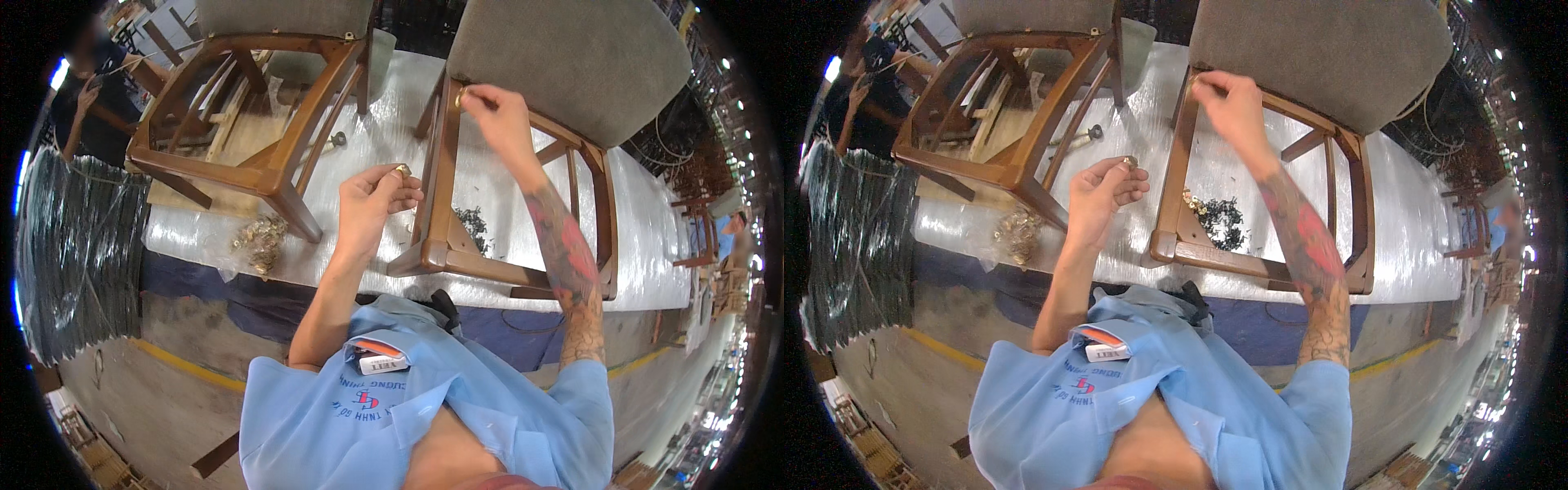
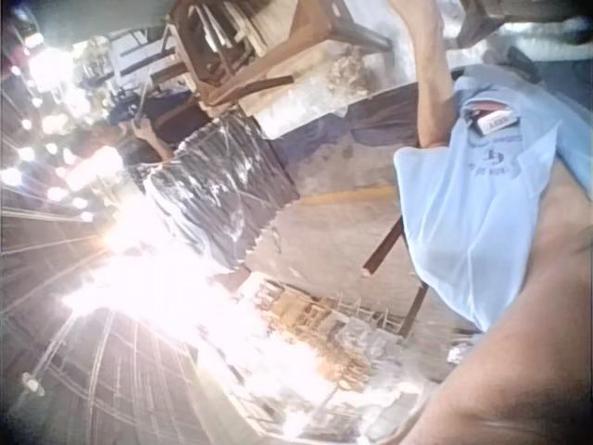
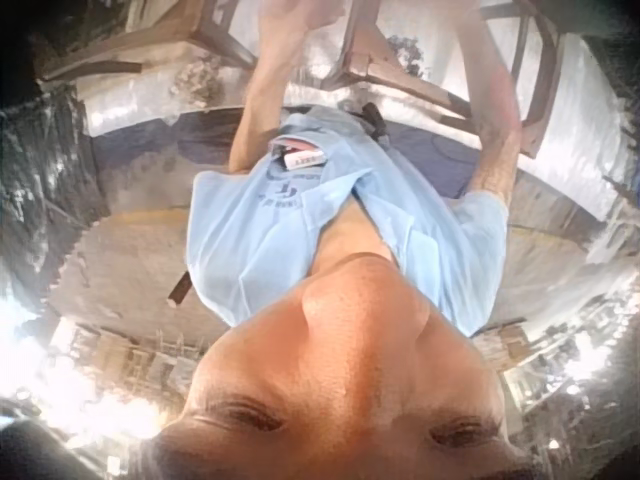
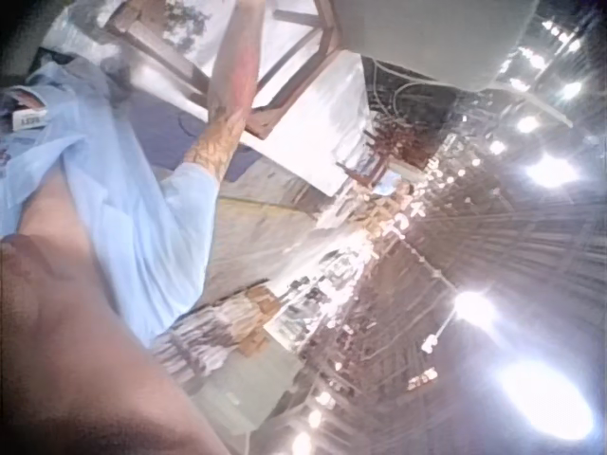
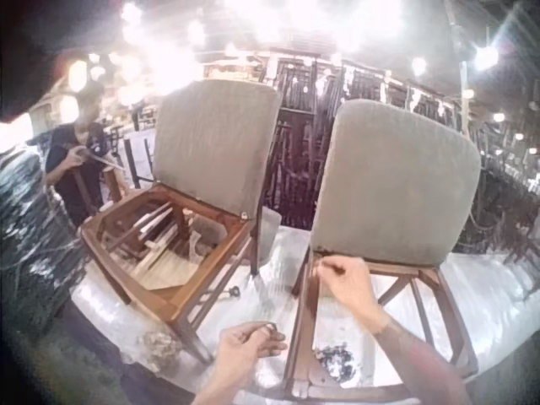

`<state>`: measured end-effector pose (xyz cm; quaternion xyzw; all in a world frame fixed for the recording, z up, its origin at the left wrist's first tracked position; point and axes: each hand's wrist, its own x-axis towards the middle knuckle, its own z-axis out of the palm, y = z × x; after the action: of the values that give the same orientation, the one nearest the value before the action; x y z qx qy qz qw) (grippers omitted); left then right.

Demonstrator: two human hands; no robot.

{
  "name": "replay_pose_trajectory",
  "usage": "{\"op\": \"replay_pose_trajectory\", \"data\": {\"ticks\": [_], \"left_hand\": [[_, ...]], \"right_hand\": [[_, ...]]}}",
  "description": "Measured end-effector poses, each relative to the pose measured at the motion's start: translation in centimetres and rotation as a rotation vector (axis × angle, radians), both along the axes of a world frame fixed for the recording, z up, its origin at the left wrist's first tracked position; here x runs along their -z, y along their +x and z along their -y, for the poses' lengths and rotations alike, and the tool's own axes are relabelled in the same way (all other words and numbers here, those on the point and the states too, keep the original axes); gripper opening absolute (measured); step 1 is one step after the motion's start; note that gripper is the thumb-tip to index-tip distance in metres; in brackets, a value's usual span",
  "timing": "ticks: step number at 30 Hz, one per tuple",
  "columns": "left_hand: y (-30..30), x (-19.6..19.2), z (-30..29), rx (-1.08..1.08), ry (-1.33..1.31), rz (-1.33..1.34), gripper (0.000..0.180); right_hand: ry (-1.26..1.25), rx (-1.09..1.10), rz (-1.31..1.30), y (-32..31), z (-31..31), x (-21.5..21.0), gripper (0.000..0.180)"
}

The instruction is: The person assembles wooden chairs by attaching upholstered seat cushions to chair frames using a pneumatic impact driver. They position each chair, align the seat, and drive screws into the frame to secure the cushion, repeating the process for multiple chairs.

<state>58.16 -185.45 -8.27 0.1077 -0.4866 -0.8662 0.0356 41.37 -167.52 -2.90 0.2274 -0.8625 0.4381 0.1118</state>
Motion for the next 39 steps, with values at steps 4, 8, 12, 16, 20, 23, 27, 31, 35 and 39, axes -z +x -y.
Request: {"op": "replay_pose_trajectory", "data": {"ticks": [4,8,12,16,20,23,27,31,35,39], "left_hand": [[0.4,1.3,0.4,0.076,0.174,-0.006,0.023],[1.6,2.5,1.0,0.158,0.327,-0.046,0.018],[2.7,2.7,2.1,0.096,0.336,-0.092,0.019],[3.2,2.8,2.7,0.036,0.36,-0.111,0.022],[3.1,2.1,2.5,0.07,0.352,-0.103,0.022],[3.0,1.9,2.4,0.067,0.368,-0.128,0.023],[1.9,1.8,1.0,0.048,0.313,-0.178,0.021],[1.1,1.2,-1.4,0.084,0.169,-0.217,0.026],[0.8,-0.2,-2.3,0.166,0.129,-0.179,0.025],[0.5,0.1,-3.9,0.051,0.07,-0.179,0.027]], "right_hand": [[0.129,0.229,-0.046,-6.9,0.2,4.7,0.026],[0.258,0.389,-0.085,-9.4,1.5,6.0,0.027],[0.292,0.409,-0.114,-9.3,1.3,6.2,0.029],[0.244,0.441,-0.072,-8.7,1.3,5.6,0.032],[0.113,0.408,-0.1,-8.0,0.9,5.8,0.034],[0.081,0.078,0.046,-1.1,2.6,2.0,0.033],[0.119,-0.504,0.165,8.8,3.1,-1.6,0.026],[0.027,-0.474,0.094,11.5,2.6,-2.7,0.018],[-0.031,-0.345,0.14,10.3,0.1,-1.7,0.016],[-0.086,-0.256,0.322,9.3,-1.7,-2.9,0.016]]}}
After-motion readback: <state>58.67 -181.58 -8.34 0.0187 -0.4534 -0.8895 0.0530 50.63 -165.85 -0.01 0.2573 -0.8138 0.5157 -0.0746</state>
